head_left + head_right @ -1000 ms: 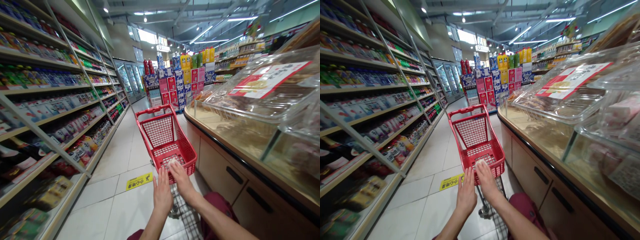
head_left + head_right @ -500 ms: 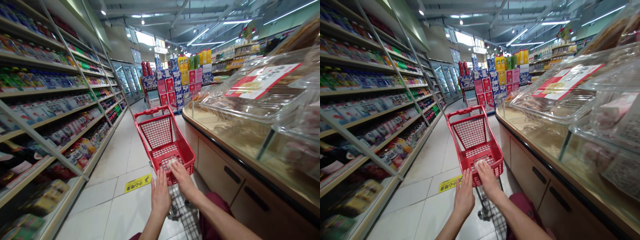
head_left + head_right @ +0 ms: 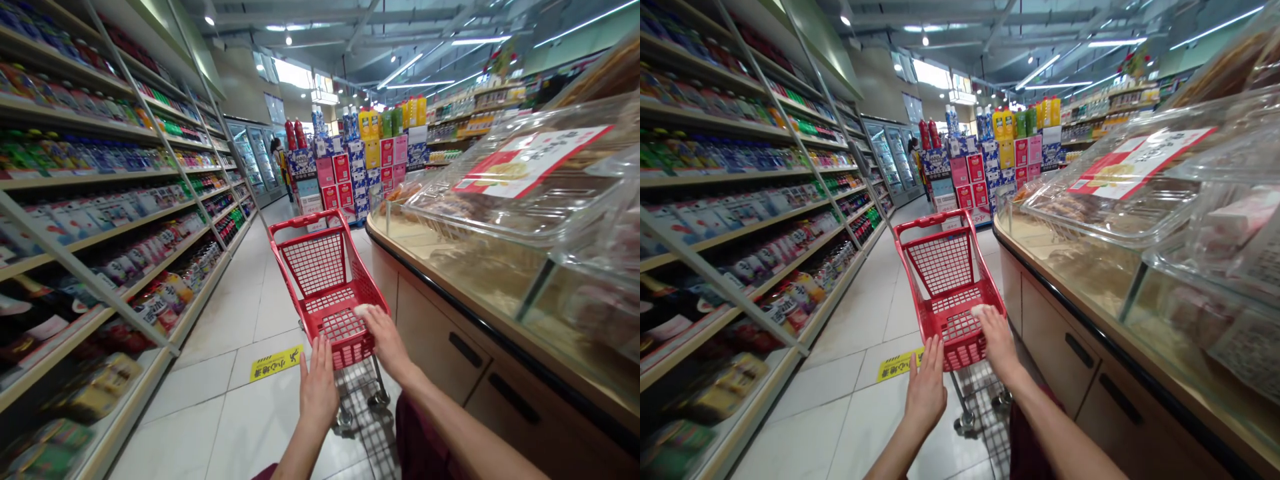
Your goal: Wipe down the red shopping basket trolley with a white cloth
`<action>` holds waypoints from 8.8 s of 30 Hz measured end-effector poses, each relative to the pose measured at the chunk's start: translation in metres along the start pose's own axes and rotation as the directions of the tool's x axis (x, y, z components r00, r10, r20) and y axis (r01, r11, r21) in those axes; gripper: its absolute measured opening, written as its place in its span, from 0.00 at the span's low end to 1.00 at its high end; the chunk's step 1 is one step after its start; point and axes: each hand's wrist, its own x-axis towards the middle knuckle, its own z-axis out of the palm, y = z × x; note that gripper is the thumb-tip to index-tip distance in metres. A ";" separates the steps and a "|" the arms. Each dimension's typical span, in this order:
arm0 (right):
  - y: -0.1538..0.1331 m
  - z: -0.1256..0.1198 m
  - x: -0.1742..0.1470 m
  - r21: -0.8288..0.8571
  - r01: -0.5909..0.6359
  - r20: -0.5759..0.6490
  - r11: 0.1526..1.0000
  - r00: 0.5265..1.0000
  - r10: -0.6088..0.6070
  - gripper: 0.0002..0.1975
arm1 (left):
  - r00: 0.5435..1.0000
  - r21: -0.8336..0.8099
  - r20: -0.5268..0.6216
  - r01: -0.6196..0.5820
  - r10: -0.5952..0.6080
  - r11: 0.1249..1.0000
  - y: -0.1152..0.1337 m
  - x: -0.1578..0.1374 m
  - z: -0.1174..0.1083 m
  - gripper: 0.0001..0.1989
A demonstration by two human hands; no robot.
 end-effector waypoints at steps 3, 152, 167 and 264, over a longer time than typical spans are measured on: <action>0.007 -0.003 0.002 -0.024 -0.062 -0.041 0.998 0.997 0.061 0.25 | 1.000 0.002 0.008 0.016 -0.016 1.000 0.002 0.001 0.000 0.33; -0.064 0.002 0.038 0.251 0.164 0.051 0.954 0.982 -0.183 0.33 | 0.932 -0.003 -0.351 0.097 -0.092 0.995 -0.067 0.002 -0.080 0.23; -0.132 0.028 0.051 0.286 0.188 0.124 0.940 0.965 -0.231 0.34 | 0.892 -0.032 -0.445 0.068 -0.075 0.997 -0.135 -0.014 -0.099 0.21; 0.043 -0.014 0.016 -0.099 0.075 0.052 0.992 0.996 -0.070 0.29 | 0.952 0.116 -0.239 0.222 -0.189 0.968 -0.042 0.014 -0.047 0.32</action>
